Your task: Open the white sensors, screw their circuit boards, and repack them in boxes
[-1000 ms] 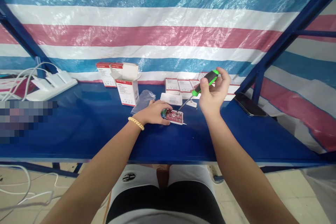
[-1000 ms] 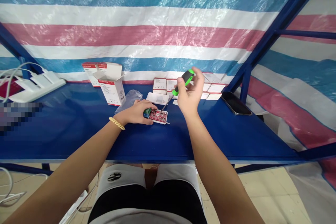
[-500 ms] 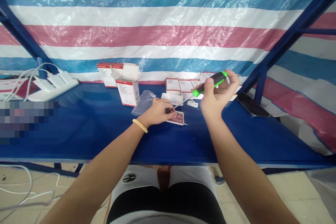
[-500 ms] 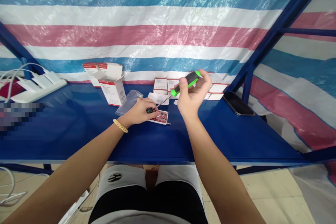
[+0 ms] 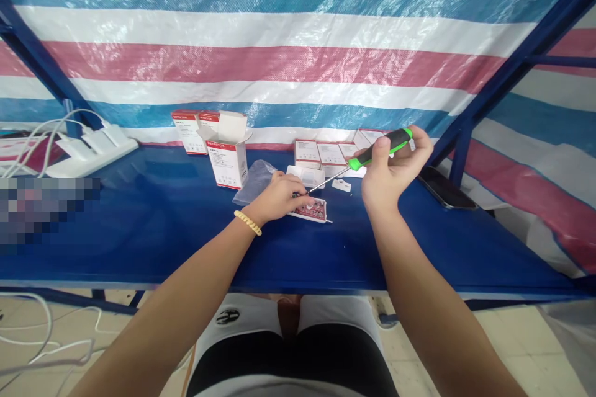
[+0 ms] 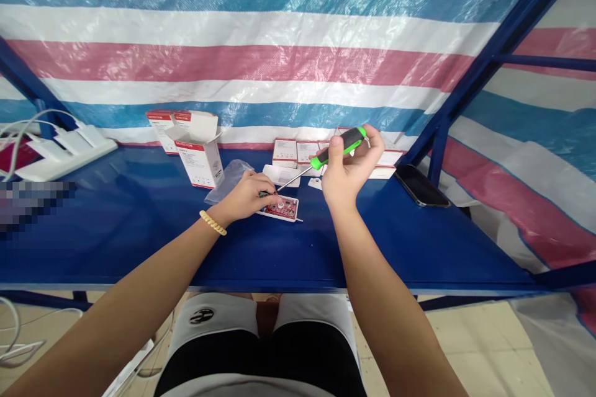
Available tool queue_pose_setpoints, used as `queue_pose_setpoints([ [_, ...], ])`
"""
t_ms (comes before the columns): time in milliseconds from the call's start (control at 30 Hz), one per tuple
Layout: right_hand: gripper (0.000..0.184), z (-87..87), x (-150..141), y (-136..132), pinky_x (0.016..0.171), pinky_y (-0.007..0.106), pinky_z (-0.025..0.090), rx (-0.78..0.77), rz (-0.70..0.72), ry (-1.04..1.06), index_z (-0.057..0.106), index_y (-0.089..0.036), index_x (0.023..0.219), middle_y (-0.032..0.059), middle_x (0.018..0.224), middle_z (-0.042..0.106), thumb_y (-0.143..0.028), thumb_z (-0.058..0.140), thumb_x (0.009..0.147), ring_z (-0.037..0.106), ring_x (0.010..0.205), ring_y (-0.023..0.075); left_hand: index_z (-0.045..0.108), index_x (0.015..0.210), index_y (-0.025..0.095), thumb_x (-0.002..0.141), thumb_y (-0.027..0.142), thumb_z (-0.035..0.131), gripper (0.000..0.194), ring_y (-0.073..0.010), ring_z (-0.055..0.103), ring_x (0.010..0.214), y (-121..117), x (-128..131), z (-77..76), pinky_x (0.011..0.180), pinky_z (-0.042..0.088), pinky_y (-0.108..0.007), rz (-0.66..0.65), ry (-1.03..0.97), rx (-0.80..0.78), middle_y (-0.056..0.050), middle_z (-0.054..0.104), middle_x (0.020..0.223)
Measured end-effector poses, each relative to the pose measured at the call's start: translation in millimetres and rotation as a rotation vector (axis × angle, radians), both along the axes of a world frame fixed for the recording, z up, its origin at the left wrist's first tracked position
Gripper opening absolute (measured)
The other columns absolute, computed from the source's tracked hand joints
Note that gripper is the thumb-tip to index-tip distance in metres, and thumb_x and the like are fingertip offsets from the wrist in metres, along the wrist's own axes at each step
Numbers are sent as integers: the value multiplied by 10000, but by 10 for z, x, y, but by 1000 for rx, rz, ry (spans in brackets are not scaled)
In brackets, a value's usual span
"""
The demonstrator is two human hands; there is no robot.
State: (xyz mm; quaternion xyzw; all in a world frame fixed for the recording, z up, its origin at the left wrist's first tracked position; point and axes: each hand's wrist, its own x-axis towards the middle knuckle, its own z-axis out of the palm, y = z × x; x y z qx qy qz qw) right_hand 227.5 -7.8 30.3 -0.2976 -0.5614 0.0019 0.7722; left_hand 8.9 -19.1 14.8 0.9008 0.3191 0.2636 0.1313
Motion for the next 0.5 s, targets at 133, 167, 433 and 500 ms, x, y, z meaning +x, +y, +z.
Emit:
queue_pose_setpoints([
  [133, 514, -9, 9, 18, 576, 431, 614, 1, -7, 0, 296, -416, 1358, 88, 1159, 555, -532, 510, 906, 727, 836, 260, 650, 717, 183, 883, 426, 630, 295, -180, 608, 840, -16, 2, 15, 922, 316, -405, 22, -24, -5, -1, 676, 792],
  [167, 512, -11, 11, 20, 574, 429, 614, 4, -6, -6, 295, -417, 1361, 88, 1158, 556, -531, 506, 908, 727, 843, 263, 649, 716, 183, 880, 418, 636, 287, -181, 610, 845, -18, 2, 17, 922, 318, -403, 24, -29, -5, -3, 679, 798],
  [433, 505, 31, -14, -13, 631, 447, 619, 18, -48, 45, 373, -381, 1311, 68, 1102, 572, -520, 576, 870, 704, 843, 235, 670, 696, 183, 843, 386, 693, 252, -168, 610, 807, -20, 12, 13, 884, 344, -367, 80, -91, 82, -4, 701, 783],
  [500, 516, 62, -49, -45, 625, 425, 619, 6, -75, 84, 404, -355, 1277, 61, 1061, 576, -524, 617, 839, 693, 863, 230, 668, 671, 179, 836, 392, 701, 271, -164, 602, 786, -12, 19, 1, 857, 346, -358, 114, -105, 130, -4, 698, 758],
])
